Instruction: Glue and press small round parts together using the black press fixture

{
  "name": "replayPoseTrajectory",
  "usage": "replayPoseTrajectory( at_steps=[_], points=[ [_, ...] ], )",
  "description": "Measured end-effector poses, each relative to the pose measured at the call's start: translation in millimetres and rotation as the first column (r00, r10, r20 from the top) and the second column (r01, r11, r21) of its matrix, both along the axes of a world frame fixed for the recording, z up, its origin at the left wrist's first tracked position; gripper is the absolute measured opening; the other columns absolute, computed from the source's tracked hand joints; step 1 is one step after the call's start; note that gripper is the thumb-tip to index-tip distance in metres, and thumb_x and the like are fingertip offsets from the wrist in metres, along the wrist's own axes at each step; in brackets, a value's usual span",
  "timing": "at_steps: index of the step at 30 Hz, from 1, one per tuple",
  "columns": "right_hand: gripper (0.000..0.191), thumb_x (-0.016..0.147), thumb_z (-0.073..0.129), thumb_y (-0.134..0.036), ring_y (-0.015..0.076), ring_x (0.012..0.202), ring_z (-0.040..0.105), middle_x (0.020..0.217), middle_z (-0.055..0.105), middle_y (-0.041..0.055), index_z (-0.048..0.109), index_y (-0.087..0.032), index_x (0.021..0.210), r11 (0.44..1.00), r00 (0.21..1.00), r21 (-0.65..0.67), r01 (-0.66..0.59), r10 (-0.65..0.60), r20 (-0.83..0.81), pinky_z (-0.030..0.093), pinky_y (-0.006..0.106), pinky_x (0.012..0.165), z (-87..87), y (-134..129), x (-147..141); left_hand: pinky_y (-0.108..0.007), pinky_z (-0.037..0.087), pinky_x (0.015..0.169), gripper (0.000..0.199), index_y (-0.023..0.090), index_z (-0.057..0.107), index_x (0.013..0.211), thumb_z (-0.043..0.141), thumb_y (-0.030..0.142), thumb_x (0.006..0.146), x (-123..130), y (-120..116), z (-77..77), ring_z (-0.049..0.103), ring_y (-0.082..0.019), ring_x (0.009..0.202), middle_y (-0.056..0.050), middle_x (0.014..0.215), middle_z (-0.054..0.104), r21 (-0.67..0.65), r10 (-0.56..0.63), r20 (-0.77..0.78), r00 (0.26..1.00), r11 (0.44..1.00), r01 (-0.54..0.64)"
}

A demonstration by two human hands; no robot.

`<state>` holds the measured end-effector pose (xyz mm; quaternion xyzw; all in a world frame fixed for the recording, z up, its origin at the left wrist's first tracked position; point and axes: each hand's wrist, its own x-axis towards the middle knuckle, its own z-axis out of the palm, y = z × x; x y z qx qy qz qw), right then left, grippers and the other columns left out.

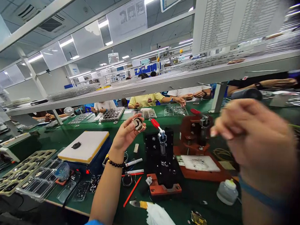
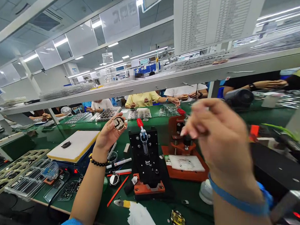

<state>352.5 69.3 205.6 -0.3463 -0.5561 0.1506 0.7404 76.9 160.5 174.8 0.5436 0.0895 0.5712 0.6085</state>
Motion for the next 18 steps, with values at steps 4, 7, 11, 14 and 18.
replayPoseTrajectory(
  at_steps=[4,7,11,14,18],
  points=[
    [0.034,0.096,0.067,-0.053,0.0096,0.046,0.033,0.056,0.039,-0.0082,0.062,-0.025,0.114,0.879,0.878,-0.341,-0.334,0.421,0.227,0.026,0.028,0.045,-4.2,-1,-26,-0.027,0.061,0.087,0.051,0.019,0.078,0.120,0.093,0.040,0.077,7,-10,-0.3,0.074,-0.020,0.095,-0.010,0.115,0.076,0.022,-0.036,-0.086,0.996,0.999,0.038],
    [0.037,0.099,0.064,-0.048,0.0106,0.051,0.036,0.055,0.040,-0.0084,0.066,-0.023,0.126,0.898,0.769,-0.399,-0.185,0.385,0.511,0.028,0.027,0.052,-9.4,-6,-44,-0.026,0.061,0.085,0.053,0.018,0.077,0.121,0.092,0.042,0.077,10,-11,-0.3,0.073,-0.020,0.094,-0.010,0.113,0.076,0.012,-0.038,-0.125,0.991,0.999,0.040],
    [0.039,0.102,0.057,-0.056,0.0123,0.052,0.042,0.055,0.051,-0.0056,0.074,-0.025,0.118,0.904,0.719,-0.419,-0.081,0.344,0.603,0.027,0.029,0.053,-10.8,-3,-48,-0.026,0.061,0.085,0.052,0.019,0.077,0.123,0.091,0.043,0.078,13,-8,-1.6,0.073,-0.020,0.095,-0.010,0.113,0.076,0.008,-0.038,-0.137,0.990,0.999,0.039],
    [0.058,0.105,0.042,-0.067,0.0155,0.065,0.055,0.071,0.066,0.0011,0.079,-0.024,0.104,0.897,0.723,-0.427,-0.119,0.373,0.581,0.033,0.030,0.059,-10.2,2,-43,-0.026,0.060,0.086,0.051,0.020,0.078,0.122,0.091,0.042,0.078,17,-10,-2.0,0.073,-0.020,0.095,-0.009,0.115,0.076,0.005,-0.034,-0.162,0.986,0.999,0.036],
    [0.056,0.101,0.049,-0.068,0.0139,0.063,0.052,0.070,0.064,-0.0002,0.078,-0.022,0.088,0.896,0.686,-0.427,-0.124,0.388,0.616,0.031,0.029,0.058,-11.3,6,-45,-0.030,0.057,0.090,0.054,0.020,0.079,0.120,0.095,0.040,0.072,25,-14,-2.8,0.072,-0.023,0.100,-0.010,0.114,0.077,0.026,-0.016,-0.228,0.974,0.999,0.022]
  ],
)
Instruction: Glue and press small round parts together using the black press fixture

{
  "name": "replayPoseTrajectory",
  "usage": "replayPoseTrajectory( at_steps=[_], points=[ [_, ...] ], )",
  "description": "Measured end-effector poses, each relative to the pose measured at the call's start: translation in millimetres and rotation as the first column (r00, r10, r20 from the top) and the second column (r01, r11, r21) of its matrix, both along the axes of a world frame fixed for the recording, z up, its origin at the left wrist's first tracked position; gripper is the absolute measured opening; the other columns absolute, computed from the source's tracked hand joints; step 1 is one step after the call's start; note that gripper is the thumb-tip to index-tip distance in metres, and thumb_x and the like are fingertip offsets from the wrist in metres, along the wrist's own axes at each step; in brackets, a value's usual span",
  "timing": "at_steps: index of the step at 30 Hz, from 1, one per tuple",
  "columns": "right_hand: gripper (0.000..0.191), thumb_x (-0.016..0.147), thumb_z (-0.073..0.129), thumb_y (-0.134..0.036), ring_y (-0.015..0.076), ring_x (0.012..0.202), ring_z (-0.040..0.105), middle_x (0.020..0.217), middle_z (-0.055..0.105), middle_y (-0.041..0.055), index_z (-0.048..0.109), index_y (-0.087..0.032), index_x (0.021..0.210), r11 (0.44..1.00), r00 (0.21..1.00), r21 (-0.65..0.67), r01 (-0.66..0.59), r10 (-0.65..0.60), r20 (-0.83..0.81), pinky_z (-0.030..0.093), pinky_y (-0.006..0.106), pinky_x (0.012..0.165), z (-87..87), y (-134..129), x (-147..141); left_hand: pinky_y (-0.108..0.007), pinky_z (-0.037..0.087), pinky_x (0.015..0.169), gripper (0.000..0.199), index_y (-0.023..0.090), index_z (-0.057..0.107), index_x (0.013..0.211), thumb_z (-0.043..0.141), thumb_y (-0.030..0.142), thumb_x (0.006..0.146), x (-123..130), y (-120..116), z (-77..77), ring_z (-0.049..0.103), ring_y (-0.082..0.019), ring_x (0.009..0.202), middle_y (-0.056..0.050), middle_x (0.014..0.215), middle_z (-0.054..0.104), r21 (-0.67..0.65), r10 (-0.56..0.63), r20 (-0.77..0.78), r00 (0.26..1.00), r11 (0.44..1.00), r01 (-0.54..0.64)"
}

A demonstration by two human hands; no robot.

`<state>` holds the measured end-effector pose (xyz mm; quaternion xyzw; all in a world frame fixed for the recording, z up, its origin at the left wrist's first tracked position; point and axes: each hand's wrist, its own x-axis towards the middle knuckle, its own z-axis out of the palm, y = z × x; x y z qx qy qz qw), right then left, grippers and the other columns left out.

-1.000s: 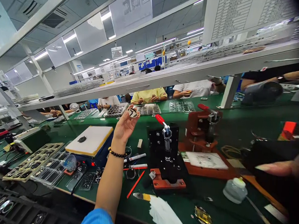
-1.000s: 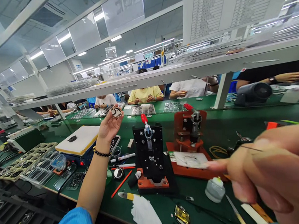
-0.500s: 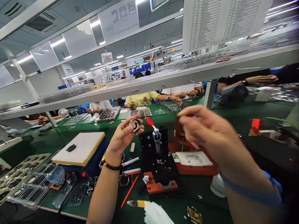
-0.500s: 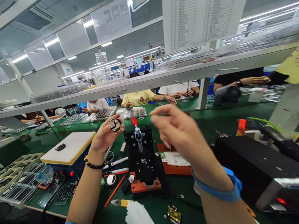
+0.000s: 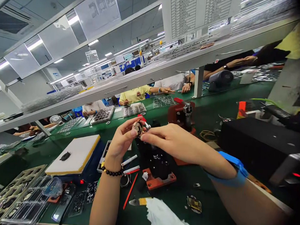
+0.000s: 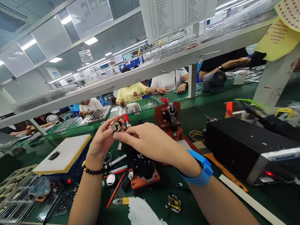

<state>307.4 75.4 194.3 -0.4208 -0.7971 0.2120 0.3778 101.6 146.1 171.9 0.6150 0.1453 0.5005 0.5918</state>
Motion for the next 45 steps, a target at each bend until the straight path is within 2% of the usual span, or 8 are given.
replayPoseTrajectory(
  at_steps=[6,14,20,26,32,39,42,45],
  points=[
    [0.034,0.100,0.062,-0.047,0.0099,0.054,0.038,0.059,0.052,-0.0043,0.075,-0.020,0.083,0.998,0.998,0.030,0.046,-0.045,-0.050,0.026,0.029,0.054,-1.6,-1,-5,-0.029,0.057,0.086,0.051,0.020,0.078,0.121,0.091,0.041,0.076,4,0,-1.7,0.072,-0.025,0.103,-0.010,0.117,0.076,-0.033,-0.034,0.009,0.999,0.999,0.035],
    [0.028,0.102,0.061,-0.044,0.0088,0.054,0.037,0.057,0.048,-0.0059,0.076,-0.023,0.090,0.984,0.988,0.150,0.093,-0.073,-0.136,0.026,0.029,0.053,1.7,-13,-2,-0.029,0.061,0.088,0.048,0.024,0.070,0.132,0.079,0.038,0.088,0,-4,0.3,0.074,-0.022,0.100,-0.007,0.117,0.076,-0.179,-0.124,0.132,0.983,0.973,0.147],
    [0.032,0.100,0.061,-0.047,0.0094,0.054,0.038,0.059,0.050,-0.0038,0.075,-0.021,0.090,0.991,0.960,0.102,0.083,-0.052,-0.276,0.027,0.029,0.050,2.6,-17,-2,-0.032,0.060,0.095,0.056,0.023,0.064,0.140,0.078,0.038,0.088,-2,-1,-2.6,0.074,-0.023,0.105,-0.008,0.122,0.075,-0.196,-0.125,0.143,0.982,0.969,0.152],
    [0.031,0.098,0.066,-0.046,0.0116,0.061,0.048,0.071,0.059,0.0010,0.073,-0.020,0.083,0.982,0.889,0.143,0.123,-0.045,-0.456,0.034,0.027,0.051,9.4,-23,8,-0.026,0.061,0.089,0.052,0.022,0.069,0.134,0.082,0.038,0.086,-3,0,-0.1,0.073,-0.019,0.099,-0.007,0.117,0.075,-0.241,-0.151,0.198,0.969,0.950,0.197],
    [0.022,0.096,0.073,-0.047,0.0130,0.060,0.053,0.067,0.059,-0.0006,0.074,-0.026,0.088,0.901,0.719,0.230,0.368,-0.119,-0.684,0.042,0.028,0.052,12.2,-30,29,-0.019,0.059,0.080,0.061,0.022,0.070,0.131,0.090,0.047,0.078,-12,1,3.5,0.067,-0.014,0.091,-0.006,0.111,0.070,-0.263,-0.120,0.265,0.957,0.946,0.191],
    [0.015,0.091,0.079,-0.039,0.0163,0.072,0.065,0.085,0.072,0.0003,0.074,-0.025,0.087,0.852,0.841,0.364,0.377,-0.150,-0.519,0.053,0.031,0.063,8.7,-18,19,-0.016,0.056,0.070,0.063,0.019,0.075,0.115,0.093,0.060,0.070,-7,0,2.0,0.060,-0.011,0.079,-0.005,0.101,0.067,-0.284,-0.143,0.239,0.961,0.936,0.210],
    [0.005,0.095,0.073,-0.029,0.0168,0.083,0.068,0.094,0.074,0.0007,0.075,-0.025,0.093,0.831,0.923,0.463,0.309,-0.144,-0.356,0.054,0.030,0.072,3.8,-9,11,-0.016,0.056,0.068,0.064,0.019,0.076,0.112,0.093,0.062,0.068,-4,0,1.0,0.061,-0.011,0.078,-0.006,0.100,0.068,-0.264,-0.160,0.205,0.966,0.941,0.212],
    [0.016,0.101,0.062,-0.019,0.0170,0.097,0.070,0.106,0.075,0.0020,0.076,-0.025,0.105,0.814,0.967,0.543,0.204,-0.083,-0.240,0.055,0.030,0.086,-0.2,-4,4,-0.018,0.057,0.068,0.062,0.019,0.078,0.110,0.094,0.061,0.068,-3,0,0.1,0.063,-0.013,0.080,-0.007,0.102,0.069,-0.221,-0.185,0.164,0.969,0.950,0.219]
  ],
)
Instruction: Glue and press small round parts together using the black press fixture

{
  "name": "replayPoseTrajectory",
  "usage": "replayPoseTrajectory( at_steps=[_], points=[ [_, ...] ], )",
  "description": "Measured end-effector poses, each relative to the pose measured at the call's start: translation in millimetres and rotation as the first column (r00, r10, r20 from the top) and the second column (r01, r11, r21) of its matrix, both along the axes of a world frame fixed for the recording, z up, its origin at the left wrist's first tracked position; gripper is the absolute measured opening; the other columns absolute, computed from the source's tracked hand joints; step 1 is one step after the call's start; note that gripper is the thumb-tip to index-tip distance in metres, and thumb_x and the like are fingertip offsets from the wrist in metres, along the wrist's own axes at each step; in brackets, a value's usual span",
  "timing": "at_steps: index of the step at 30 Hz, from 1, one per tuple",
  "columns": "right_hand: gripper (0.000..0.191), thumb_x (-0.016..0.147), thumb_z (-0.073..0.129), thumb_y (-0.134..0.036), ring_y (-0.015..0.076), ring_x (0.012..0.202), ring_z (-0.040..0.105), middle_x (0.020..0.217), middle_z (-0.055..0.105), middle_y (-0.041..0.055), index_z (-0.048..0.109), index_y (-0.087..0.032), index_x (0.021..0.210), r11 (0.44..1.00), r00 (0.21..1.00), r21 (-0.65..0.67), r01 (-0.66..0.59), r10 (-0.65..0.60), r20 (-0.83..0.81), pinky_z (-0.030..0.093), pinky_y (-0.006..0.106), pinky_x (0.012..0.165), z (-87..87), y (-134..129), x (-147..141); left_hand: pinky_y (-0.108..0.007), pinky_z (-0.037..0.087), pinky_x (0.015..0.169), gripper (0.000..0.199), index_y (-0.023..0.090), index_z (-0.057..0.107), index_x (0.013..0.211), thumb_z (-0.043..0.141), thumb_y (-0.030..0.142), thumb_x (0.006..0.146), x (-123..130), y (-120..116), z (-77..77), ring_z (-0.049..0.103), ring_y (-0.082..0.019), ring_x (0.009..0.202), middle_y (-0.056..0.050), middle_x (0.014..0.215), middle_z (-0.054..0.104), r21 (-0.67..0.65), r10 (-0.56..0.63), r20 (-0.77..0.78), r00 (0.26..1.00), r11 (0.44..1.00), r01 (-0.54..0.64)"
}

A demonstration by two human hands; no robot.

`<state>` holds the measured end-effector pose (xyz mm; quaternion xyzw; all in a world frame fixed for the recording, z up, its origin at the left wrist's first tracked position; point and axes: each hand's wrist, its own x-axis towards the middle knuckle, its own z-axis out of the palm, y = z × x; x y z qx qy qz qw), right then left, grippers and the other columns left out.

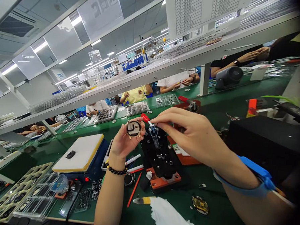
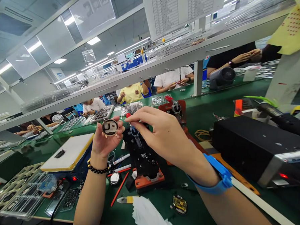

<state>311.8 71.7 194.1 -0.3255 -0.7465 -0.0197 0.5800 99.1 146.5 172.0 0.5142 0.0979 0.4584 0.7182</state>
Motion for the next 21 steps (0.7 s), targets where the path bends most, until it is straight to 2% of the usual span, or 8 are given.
replayPoseTrajectory(
  at_steps=[6,11,14,21],
  points=[
    [0.029,0.102,0.059,-0.012,0.0131,0.095,0.068,0.104,0.071,0.0022,0.075,-0.026,0.122,0.996,0.997,0.079,-0.049,0.044,0.069,0.054,0.025,0.083,0.1,-3,-5,-0.020,0.059,0.073,0.059,0.021,0.079,0.112,0.095,0.058,0.068,1,0,-1.1,0.067,-0.015,0.085,-0.007,0.106,0.071,0.085,0.007,-0.040,0.999,0.996,-0.004],
    [0.020,0.099,0.064,-0.012,0.0142,0.094,0.069,0.102,0.073,0.0044,0.078,-0.019,0.112,0.987,0.991,0.151,-0.060,0.040,0.131,0.055,0.025,0.081,-3.0,-4,-8,-0.025,0.059,0.083,0.057,0.023,0.079,0.114,0.095,0.054,0.068,4,-2,-1.6,0.069,-0.020,0.096,-0.007,0.110,0.073,0.195,0.119,-0.087,0.989,0.976,-0.100],
    [0.014,0.099,0.066,-0.015,0.0169,0.095,0.070,0.102,0.075,0.0058,0.078,-0.016,0.107,0.982,0.986,0.186,-0.037,0.006,0.165,0.055,0.027,0.082,-5.3,-1,-11,-0.024,0.057,0.084,0.057,0.023,0.080,0.113,0.097,0.049,0.065,9,-3,-1.2,0.069,-0.019,0.095,-0.007,0.107,0.073,0.238,0.135,-0.097,0.986,0.965,-0.109],
    [0.013,0.100,0.065,-0.020,0.0173,0.094,0.072,0.103,0.077,0.0022,0.076,-0.019,0.108,0.994,0.967,0.085,0.070,-0.089,0.240,0.053,0.029,0.080,-5.7,-4,-15,-0.023,0.055,0.081,0.054,0.024,0.081,0.110,0.099,0.043,0.063,15,-5,0.9,0.067,-0.017,0.087,-0.005,0.101,0.074,0.272,0.157,-0.099,0.983,0.954,-0.125]
  ],
)
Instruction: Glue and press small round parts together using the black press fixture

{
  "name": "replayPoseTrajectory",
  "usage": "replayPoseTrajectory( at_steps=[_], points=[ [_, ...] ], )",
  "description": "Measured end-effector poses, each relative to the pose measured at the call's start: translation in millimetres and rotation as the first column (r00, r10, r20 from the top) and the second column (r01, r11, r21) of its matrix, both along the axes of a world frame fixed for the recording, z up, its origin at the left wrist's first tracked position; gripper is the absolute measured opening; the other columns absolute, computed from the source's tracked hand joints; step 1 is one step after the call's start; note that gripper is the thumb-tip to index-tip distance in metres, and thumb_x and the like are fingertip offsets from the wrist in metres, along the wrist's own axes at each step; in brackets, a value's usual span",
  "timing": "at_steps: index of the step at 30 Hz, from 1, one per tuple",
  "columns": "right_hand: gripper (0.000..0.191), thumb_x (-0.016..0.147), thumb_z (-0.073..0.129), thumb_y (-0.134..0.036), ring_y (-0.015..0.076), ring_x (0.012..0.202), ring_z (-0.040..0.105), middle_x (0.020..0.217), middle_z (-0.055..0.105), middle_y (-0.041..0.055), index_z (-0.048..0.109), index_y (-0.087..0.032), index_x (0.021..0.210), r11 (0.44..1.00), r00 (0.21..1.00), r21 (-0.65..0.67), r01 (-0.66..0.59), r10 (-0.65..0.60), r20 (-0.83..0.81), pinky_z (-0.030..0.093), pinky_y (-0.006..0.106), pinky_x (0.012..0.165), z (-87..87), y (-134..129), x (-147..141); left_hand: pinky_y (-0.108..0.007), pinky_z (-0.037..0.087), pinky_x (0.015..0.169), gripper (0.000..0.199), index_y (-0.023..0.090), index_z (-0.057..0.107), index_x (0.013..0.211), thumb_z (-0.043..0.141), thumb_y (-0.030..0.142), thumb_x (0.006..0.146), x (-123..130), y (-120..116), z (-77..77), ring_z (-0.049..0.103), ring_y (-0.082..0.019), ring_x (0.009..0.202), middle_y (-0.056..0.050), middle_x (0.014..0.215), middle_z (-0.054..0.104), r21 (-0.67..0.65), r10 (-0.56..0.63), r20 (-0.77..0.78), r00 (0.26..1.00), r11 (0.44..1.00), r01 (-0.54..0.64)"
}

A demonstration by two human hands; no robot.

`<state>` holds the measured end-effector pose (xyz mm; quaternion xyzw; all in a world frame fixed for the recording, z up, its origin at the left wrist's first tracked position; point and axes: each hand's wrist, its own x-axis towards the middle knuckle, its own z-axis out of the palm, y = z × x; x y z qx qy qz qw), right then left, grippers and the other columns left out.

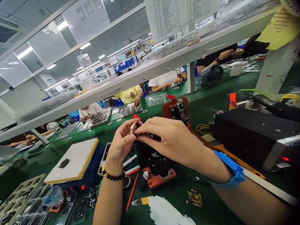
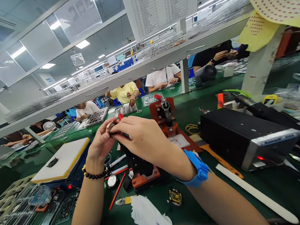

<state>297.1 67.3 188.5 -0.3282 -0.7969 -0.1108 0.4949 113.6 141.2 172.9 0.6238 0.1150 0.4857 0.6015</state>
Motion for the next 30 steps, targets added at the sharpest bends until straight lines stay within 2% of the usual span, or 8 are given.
replayPoseTrajectory(
  at_steps=[5,8,13,19,22,25,29,30],
  points=[
    [0.006,0.098,0.068,-0.020,0.0171,0.093,0.072,0.101,0.077,0.0001,0.074,-0.020,0.100,1.000,1.000,-0.003,0.010,-0.010,0.008,0.053,0.029,0.079,0.2,0,2,-0.023,0.055,0.084,0.057,0.023,0.081,0.112,0.099,0.045,0.063,-1,0,-1.7,0.066,-0.017,0.088,-0.004,0.093,0.072,0.001,0.020,-0.013,1.000,1.000,-0.020],
    [0.009,0.099,0.066,-0.018,0.0170,0.094,0.073,0.101,0.077,0.0005,0.074,-0.021,0.101,0.999,0.998,-0.024,0.024,-0.025,-0.054,0.054,0.029,0.080,0.5,2,5,-0.023,0.055,0.086,0.055,0.024,0.081,0.112,0.099,0.043,0.064,-2,-1,-2.2,0.066,-0.016,0.089,-0.003,0.093,0.072,0.017,0.038,-0.014,0.999,0.999,-0.038],
    [0.015,0.101,0.063,-0.021,0.0187,0.096,0.075,0.106,0.080,0.0011,0.076,-0.023,0.107,0.996,0.982,-0.068,0.062,-0.073,-0.173,0.056,0.029,0.079,2.9,4,11,-0.028,0.057,0.090,0.051,0.026,0.080,0.114,0.097,0.040,0.068,-4,-3,-0.8,0.068,-0.018,0.092,-0.003,0.099,0.074,0.095,0.156,-0.025,0.987,0.984,-0.153],
    [0.001,0.093,0.074,-0.023,0.0184,0.081,0.073,0.090,0.078,0.0001,0.074,-0.024,0.092,0.991,0.969,-0.074,0.115,-0.128,-0.209,0.051,0.030,0.066,2.4,5,12,-0.030,0.059,0.089,0.045,0.027,0.080,0.113,0.097,0.031,0.071,-2,-6,4.0,0.070,-0.020,0.098,-0.004,0.106,0.077,0.203,0.269,-0.036,0.963,0.945,-0.256],
    [0.016,0.090,0.080,-0.034,0.0189,0.074,0.069,0.085,0.076,0.0013,0.071,-0.023,0.085,0.993,0.951,-0.052,0.111,-0.121,-0.285,0.049,0.032,0.063,0.2,4,12,-0.030,0.059,0.091,0.043,0.027,0.079,0.115,0.095,0.029,0.074,-3,-8,5.4,0.070,-0.020,0.101,-0.004,0.109,0.076,0.252,0.320,-0.021,0.947,0.919,-0.304],
    [0.021,0.089,0.082,-0.040,0.0193,0.074,0.069,0.086,0.076,0.0017,0.071,-0.023,0.083,0.995,0.930,-0.007,0.102,-0.098,-0.354,0.050,0.033,0.062,-0.6,2,12,-0.030,0.059,0.093,0.043,0.028,0.079,0.116,0.094,0.029,0.076,-5,-9,5.7,0.070,-0.020,0.104,-0.004,0.114,0.076,0.269,0.306,-0.008,0.952,0.918,-0.292],
    [0.003,0.094,0.076,-0.026,0.0200,0.079,0.073,0.091,0.079,-0.0003,0.076,-0.026,0.091,0.993,0.932,0.051,0.104,-0.079,-0.353,0.055,0.033,0.065,1.2,0,10,-0.030,0.060,0.094,0.044,0.027,0.079,0.118,0.094,0.026,0.076,-8,-12,5.6,0.070,-0.019,0.102,-0.004,0.113,0.076,0.253,0.237,-0.041,0.971,0.942,-0.220],
    [0.006,0.095,0.073,-0.023,0.0204,0.082,0.074,0.093,0.079,-0.0006,0.077,-0.027,0.094,0.994,0.943,0.064,0.092,-0.066,-0.327,0.057,0.033,0.069,1.7,0,10,-0.030,0.060,0.094,0.045,0.027,0.078,0.118,0.094,0.024,0.076,-9,-12,5.5,0.070,-0.019,0.103,-0.004,0.113,0.076,0.247,0.234,-0.061,0.970,0.946,-0.212]
  ],
)
